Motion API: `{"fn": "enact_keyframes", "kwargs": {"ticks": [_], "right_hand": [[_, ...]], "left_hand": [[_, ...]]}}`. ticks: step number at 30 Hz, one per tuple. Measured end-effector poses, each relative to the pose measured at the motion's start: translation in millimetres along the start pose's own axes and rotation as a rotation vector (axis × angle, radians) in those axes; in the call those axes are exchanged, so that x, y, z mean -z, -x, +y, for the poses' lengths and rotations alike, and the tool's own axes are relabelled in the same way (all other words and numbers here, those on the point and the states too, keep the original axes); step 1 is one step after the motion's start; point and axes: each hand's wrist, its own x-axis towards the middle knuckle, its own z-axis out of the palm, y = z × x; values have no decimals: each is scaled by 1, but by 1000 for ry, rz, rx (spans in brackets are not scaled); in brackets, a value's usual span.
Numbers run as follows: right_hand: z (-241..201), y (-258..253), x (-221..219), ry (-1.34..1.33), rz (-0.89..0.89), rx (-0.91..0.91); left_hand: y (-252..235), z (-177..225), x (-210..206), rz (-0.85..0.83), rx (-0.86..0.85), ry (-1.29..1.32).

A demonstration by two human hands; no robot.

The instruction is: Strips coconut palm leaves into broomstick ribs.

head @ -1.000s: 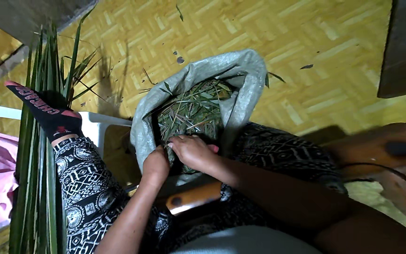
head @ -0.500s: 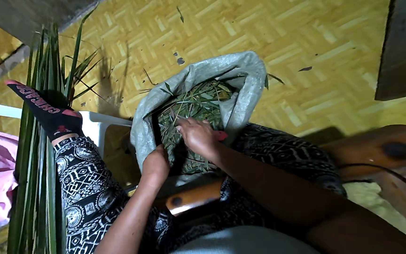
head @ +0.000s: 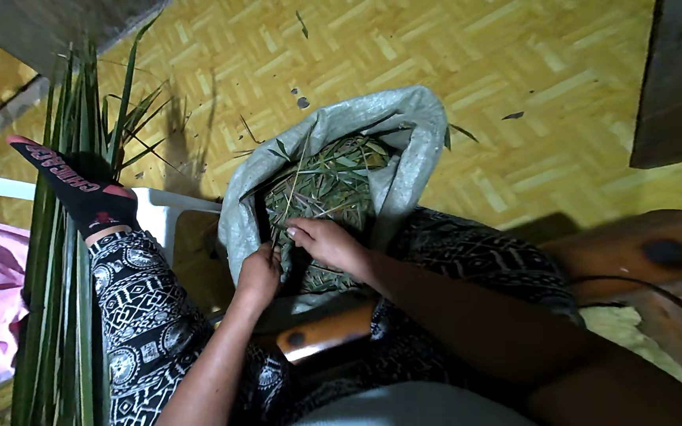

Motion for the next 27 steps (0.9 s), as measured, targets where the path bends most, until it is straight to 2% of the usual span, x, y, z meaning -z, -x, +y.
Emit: {"fn": "enact_keyframes", "kwargs": {"ticks": [4,7,11,14,20,27], "right_hand": [[8,-5,-4,-715,-55,-134],[8,-6,2,-882,-53,-167],[10,-5,10,-674,65,-69],[4,-1,7,-279,130,19],[-2,17,-14,128,9,209],[-11,19,-18,313,-25,145]], "left_hand": [[0,-2,1,-26,-32,91],[0,-6,2,-42,-49,120],[1,-6,4,-48,-54,110],[0,-5,4,-22,-35,81],[-2,-2,4,1,10,-28],[-2,7,-1,-11,90,-170]]}}
